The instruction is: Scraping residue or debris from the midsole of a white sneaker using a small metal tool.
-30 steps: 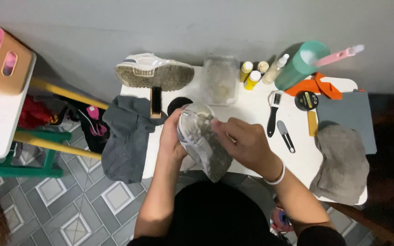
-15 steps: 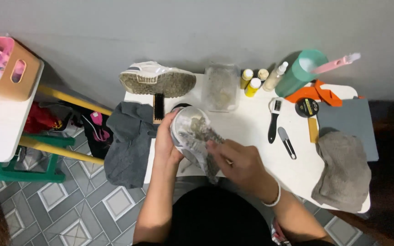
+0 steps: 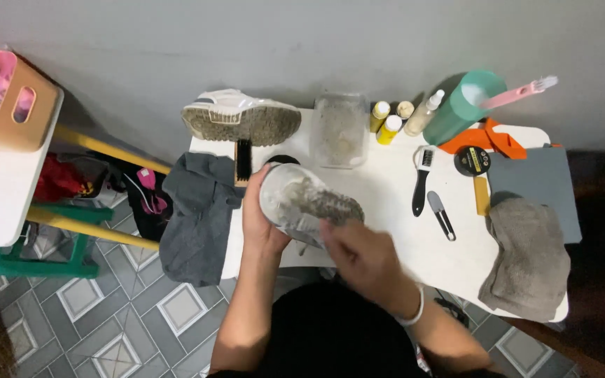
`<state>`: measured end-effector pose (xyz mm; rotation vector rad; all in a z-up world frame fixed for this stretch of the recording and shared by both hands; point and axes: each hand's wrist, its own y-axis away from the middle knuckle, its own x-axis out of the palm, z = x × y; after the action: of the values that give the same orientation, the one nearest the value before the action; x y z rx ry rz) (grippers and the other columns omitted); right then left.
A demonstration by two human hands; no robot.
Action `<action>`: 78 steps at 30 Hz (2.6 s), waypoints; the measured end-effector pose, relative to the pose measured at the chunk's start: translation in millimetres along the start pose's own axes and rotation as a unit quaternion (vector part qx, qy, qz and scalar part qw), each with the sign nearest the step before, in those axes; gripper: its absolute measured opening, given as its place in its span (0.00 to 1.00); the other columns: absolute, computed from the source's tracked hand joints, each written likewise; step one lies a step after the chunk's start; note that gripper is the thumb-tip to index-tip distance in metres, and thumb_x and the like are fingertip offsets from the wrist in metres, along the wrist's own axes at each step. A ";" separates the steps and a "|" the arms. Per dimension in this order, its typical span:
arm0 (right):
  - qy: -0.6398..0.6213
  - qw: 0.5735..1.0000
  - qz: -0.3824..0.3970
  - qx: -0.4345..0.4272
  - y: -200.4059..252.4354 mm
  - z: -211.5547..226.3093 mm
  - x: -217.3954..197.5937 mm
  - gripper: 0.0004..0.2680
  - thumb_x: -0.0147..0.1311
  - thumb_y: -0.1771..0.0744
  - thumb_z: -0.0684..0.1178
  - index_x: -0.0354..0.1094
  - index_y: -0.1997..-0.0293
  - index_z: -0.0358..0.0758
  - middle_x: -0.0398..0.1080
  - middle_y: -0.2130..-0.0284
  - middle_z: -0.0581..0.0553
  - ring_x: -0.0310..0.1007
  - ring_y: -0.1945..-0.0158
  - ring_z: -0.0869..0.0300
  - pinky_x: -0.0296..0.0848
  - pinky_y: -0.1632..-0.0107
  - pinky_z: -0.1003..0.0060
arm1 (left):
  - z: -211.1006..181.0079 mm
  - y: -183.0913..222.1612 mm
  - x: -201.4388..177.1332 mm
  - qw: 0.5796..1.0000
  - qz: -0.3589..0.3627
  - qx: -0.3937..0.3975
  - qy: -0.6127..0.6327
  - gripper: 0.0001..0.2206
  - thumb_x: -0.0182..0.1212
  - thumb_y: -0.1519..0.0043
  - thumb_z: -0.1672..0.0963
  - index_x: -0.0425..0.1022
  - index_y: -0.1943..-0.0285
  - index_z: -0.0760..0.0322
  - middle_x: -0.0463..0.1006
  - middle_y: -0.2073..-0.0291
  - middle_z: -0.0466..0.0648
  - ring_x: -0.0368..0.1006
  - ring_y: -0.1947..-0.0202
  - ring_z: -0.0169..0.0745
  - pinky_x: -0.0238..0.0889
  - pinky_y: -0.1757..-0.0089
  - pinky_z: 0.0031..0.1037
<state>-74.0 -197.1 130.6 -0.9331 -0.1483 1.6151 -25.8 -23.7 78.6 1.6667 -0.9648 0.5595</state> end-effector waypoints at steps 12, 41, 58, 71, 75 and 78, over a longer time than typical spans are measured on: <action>-0.277 0.915 -0.068 0.284 43.1 -20.6 25.5 0.04 0.49 0.28 0.46 0.66 0.56 0.39 0.60 0.80 0.55 0.49 0.81 0.72 0.51 0.77 0.75 | 12.6 10.1 -22.6 0.969 0.203 0.139 -0.008 0.24 0.57 0.40 0.49 0.76 0.49 0.78 0.80 0.57 0.65 0.76 0.54 0.65 0.69 0.50 0.47; -0.171 0.949 -0.138 0.227 40.0 -44.6 41.6 0.07 0.51 0.29 0.41 0.69 0.67 0.35 0.65 0.86 0.48 0.55 0.88 0.70 0.56 0.84 0.74 | 17.9 19.0 -7.3 0.964 0.176 0.196 0.045 0.15 0.55 0.49 0.52 0.80 0.70 0.70 0.79 0.77 0.61 0.75 0.75 0.53 0.72 0.53 0.40; -0.136 0.979 -0.111 0.101 27.1 -2.4 25.9 0.06 0.54 0.32 0.38 0.69 0.70 0.34 0.64 0.92 0.46 0.57 0.90 0.65 0.54 0.81 0.71 | 20.6 19.5 -5.5 0.981 0.104 0.152 0.054 0.14 0.56 0.49 0.51 0.78 0.69 0.68 0.79 0.76 0.61 0.76 0.74 0.51 0.71 0.54 0.38; -0.142 0.981 0.048 0.121 54.5 -34.9 -29.4 0.04 0.56 0.32 0.41 0.74 0.56 0.35 0.64 0.83 0.53 0.52 0.81 0.70 0.51 0.76 0.73 | 4.0 -38.7 -125.7 0.925 0.223 0.234 -0.200 0.18 0.62 0.57 0.57 0.72 0.59 0.72 0.75 0.58 0.60 0.72 0.55 0.57 0.63 0.53 0.46; -0.165 0.976 0.115 0.084 47.7 -45.5 -40.4 0.05 0.55 0.32 0.40 0.74 0.54 0.36 0.66 0.82 0.52 0.54 0.82 0.70 0.52 0.77 0.75 | -16.9 4.4 -54.9 0.835 0.346 0.251 -0.346 0.19 0.62 0.56 0.55 0.49 0.81 0.53 0.51 0.82 0.35 0.48 0.83 0.28 0.35 0.77 0.28; -0.177 0.972 0.147 0.050 50.9 -48.2 -44.8 0.06 0.53 0.30 0.45 0.72 0.49 0.42 0.71 0.80 0.55 0.59 0.84 0.73 0.56 0.81 0.80 | -16.2 7.8 -53.5 0.836 0.382 0.239 -0.313 0.20 0.62 0.54 0.58 0.46 0.82 0.55 0.48 0.85 0.36 0.41 0.85 0.28 0.30 0.77 0.31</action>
<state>-84.0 -269.7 91.2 -0.6016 -0.1771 2.0388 -60.5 7.8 47.1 1.9086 -2.1701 0.8441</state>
